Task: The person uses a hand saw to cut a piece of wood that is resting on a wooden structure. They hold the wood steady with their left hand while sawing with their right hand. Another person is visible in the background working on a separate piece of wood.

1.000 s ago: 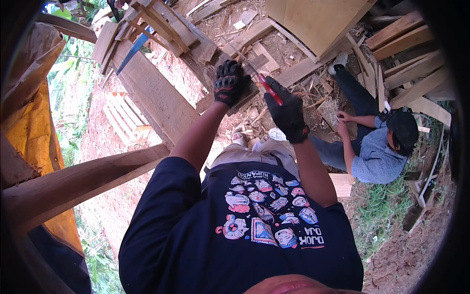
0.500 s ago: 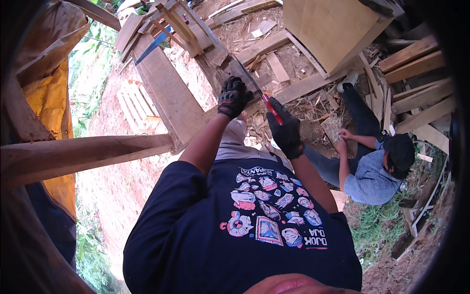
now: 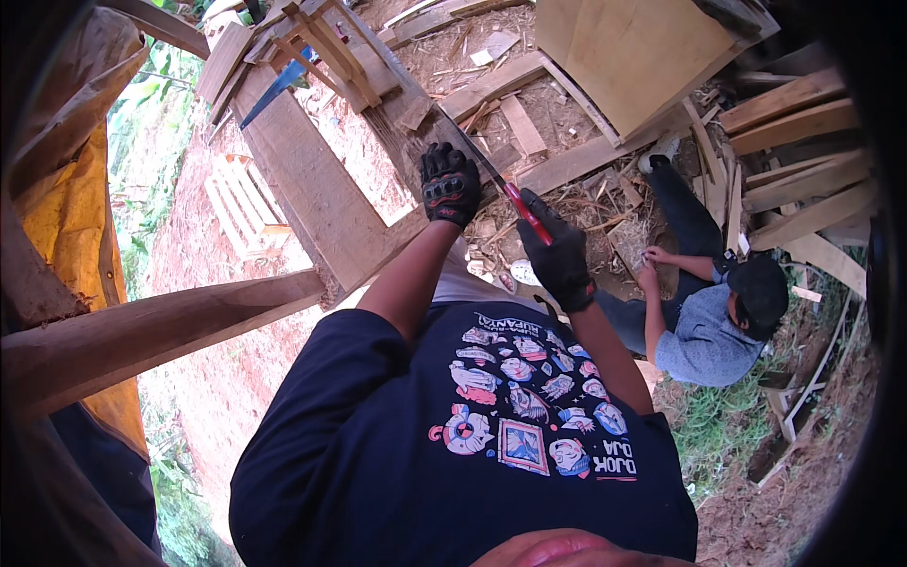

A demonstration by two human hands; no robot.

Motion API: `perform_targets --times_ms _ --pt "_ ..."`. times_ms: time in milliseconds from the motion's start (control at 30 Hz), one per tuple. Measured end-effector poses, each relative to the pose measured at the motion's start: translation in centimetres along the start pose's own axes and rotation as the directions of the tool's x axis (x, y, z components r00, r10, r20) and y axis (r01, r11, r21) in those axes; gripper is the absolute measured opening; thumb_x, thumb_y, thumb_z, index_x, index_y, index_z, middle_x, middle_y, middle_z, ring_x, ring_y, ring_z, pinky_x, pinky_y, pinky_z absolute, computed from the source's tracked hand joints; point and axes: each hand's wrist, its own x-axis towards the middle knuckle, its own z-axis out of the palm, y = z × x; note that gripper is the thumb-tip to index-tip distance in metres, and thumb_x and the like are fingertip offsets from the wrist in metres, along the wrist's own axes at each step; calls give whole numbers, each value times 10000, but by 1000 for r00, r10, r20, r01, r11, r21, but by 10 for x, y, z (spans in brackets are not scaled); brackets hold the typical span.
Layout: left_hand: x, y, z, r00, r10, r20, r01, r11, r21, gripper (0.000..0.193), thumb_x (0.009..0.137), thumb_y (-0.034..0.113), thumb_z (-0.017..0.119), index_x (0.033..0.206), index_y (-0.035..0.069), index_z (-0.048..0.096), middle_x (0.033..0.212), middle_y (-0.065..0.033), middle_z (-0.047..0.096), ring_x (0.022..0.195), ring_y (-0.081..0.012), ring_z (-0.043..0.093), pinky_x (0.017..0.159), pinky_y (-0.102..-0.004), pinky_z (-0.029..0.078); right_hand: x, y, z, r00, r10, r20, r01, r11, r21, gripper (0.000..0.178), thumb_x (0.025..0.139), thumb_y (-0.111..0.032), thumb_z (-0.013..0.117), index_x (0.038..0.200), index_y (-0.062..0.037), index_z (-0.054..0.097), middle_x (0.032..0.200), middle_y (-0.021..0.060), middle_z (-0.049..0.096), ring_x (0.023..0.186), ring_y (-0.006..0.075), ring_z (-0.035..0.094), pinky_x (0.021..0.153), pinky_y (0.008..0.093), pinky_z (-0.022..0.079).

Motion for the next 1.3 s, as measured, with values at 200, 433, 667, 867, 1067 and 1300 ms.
perform_targets --times_ms 200,433,667,867,1067,1300 --pt "6 -2 -3 1000 -22 4 22 1000 -11 279 1019 261 648 1164 25 684 1417 -237 620 1380 -463 541 1180 -579 439 5 -2 2 998 33 54 -32 999 -11 307 1036 -212 719 1316 -91 756 1376 155 775 908 370 808 778 477 646" --pt "30 1 19 859 -511 26 511 859 -25 589 1092 374 538 1570 32 577 1722 -221 455 1654 -421 313 1387 -560 178 6 9 1 990 -132 51 134 990 -37 409 1009 -164 773 1406 -85 716 1381 201 761 992 366 818 812 450 644" --pt "24 -2 32 847 -502 176 488 865 121 689 1131 414 432 1715 50 422 1831 -185 312 1729 -386 162 1406 -583 38 3 11 0 980 -136 146 149 986 -80 275 969 -122 763 1230 -41 736 1526 216 682 1171 382 779 890 502 645" --pt "30 3 20 814 -516 267 485 856 178 711 1133 435 427 1721 36 409 1827 -188 326 1733 -384 153 1405 -589 22 10 5 4 989 10 145 -8 1000 -17 383 1003 -156 759 1375 -72 736 1469 210 721 1042 395 806 845 498 642" --pt "33 5 13 809 -522 270 486 852 193 727 1130 458 419 1719 33 411 1824 -201 324 1730 -385 155 1405 -578 21 2 16 19 996 69 59 -73 995 72 483 987 -175 788 1462 -111 722 1403 196 763 970 403 814 817 475 643" --pt "30 -1 23 845 -481 232 442 874 202 733 1139 470 406 1730 36 388 1832 -188 313 1734 -370 145 1406 -574 3 -17 38 31 997 2 -74 13 979 203 561 976 -126 797 1524 -132 678 1429 146 765 1033 384 817 789 470 651"
